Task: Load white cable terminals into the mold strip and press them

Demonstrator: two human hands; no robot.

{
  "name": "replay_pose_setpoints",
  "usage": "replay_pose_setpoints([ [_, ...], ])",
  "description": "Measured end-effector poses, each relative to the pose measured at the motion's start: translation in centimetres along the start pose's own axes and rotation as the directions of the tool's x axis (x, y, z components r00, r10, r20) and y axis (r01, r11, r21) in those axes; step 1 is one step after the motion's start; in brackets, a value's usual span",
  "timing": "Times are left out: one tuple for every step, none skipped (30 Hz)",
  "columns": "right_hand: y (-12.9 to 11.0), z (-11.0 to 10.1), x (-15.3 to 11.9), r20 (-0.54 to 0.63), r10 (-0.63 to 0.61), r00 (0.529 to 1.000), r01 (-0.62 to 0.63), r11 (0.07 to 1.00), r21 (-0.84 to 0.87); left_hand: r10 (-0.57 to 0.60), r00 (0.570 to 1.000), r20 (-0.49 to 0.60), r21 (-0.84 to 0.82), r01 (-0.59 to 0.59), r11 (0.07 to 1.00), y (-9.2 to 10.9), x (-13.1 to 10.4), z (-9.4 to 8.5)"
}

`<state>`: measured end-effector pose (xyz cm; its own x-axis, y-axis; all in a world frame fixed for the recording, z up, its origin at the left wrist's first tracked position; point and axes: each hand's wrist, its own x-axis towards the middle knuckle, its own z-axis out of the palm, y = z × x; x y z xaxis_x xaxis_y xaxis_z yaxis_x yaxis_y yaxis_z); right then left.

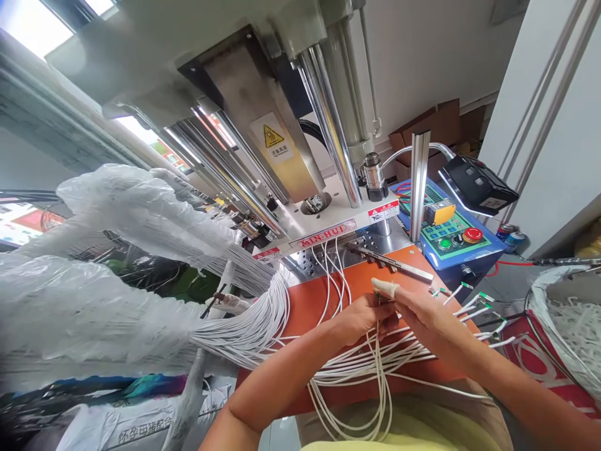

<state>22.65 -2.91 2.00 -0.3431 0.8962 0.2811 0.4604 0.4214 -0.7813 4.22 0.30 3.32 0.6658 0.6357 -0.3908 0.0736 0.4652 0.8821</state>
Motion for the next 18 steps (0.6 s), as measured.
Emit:
replay_pose_setpoints([
  [0.1,0.6,0.0,-0.01,0.017,1.0,-0.016,0.998,0.055,0.004,1.0,-0.03,-0.009,-0.004,1.0,0.1,-0.1,0.1],
  [0.1,1.0,0.0,-0.028,0.036,0.999,-0.034,0.995,0.096,0.013,0.999,-0.053,-0.016,-0.014,1.0,0.3,-0.2,0.1],
  [0.1,1.3,0.2,-0.056,0.06,0.997,-0.052,0.991,0.125,0.022,0.998,-0.065,-0.02,-0.024,1.0,0.6,-0.3,0.2],
  [0.1,1.3,0.5,-0.085,0.082,0.993,-0.068,0.986,0.15,0.032,0.997,-0.072,-0.021,-0.033,0.999,0.9,-0.4,0.1],
  [0.0,1.2,0.7,-0.117,0.099,0.988,-0.078,0.982,0.173,0.043,0.996,-0.073,-0.019,-0.045,0.999,1.2,-0.5,0.0],
  [0.0,1.1,0.9,-0.149,0.116,0.982,-0.087,0.978,0.189,0.056,0.996,-0.073,-0.014,-0.058,0.998,1.5,-0.7,-0.2],
  [0.0,0.9,1.0,-0.175,0.134,0.975,-0.098,0.975,0.199,0.072,0.994,-0.077,-0.007,-0.073,0.997,1.8,-0.9,-0.4],
  [0.0,0.9,0.9,-0.195,0.151,0.969,-0.109,0.972,0.208,0.09,0.992,-0.087,0.004,-0.09,0.996,2.0,-1.1,-0.8],
  [0.0,1.1,0.7,-0.189,0.176,0.966,-0.133,0.966,0.22,0.109,0.989,-0.103,0.016,-0.108,0.994,2.2,-1.4,-1.2],
  [0.0,1.4,0.3,-0.139,0.211,0.968,-0.175,0.956,0.234,0.126,0.984,-0.123,0.024,-0.124,0.992,2.5,-1.7,-1.7],
  [-0.1,2.1,-0.2,-0.044,0.247,0.968,-0.229,0.941,0.251,0.139,0.98,-0.145,0.028,-0.137,0.99,2.7,-2.0,-2.2],
  [-0.4,3.0,-0.8,0.08,0.271,0.959,-0.282,0.923,0.263,0.153,0.973,-0.172,0.028,-0.15,0.988,3.0,-2.4,-2.7],
  [-0.8,4.1,-1.4,0.211,0.274,0.938,-0.324,0.91,0.258,0.17,0.964,-0.203,0.031,-0.167,0.985,3.4,-2.8,-3.2],
  [-1.5,5.5,-1.8,0.328,0.259,0.909,-0.345,0.908,0.239,0.19,0.954,-0.233,0.04,-0.186,0.982,4.0,-3.3,-3.5],
  [-2.4,6.9,-2.1,0.399,0.236,0.886,-0.341,0.915,0.217,0.216,0.94,-0.266,0.057,-0.208,0.976,4.7,-3.7,-3.7],
  [-3.6,8.5,-2.0,0.427,0.213,0.879,-0.323,0.925,0.203,0.246,0.922,-0.298,0.084,-0.231,0.969,5.5,-4.1,-3.8],
  [-4.9,10.0,-1.6,0.43,0.193,0.882,-0.311,0.924,0.223,0.284,0.901,-0.327,0.123,-0.257,0.959,6.4,-4.4,-3.7],
  [-6.4,11.5,-0.9,0.419,0.18,0.89,-0.317,0.905,0.285,0.33,0.879,-0.344,0.176,-0.285,0.942,7.3,-4.7,-3.5],
])
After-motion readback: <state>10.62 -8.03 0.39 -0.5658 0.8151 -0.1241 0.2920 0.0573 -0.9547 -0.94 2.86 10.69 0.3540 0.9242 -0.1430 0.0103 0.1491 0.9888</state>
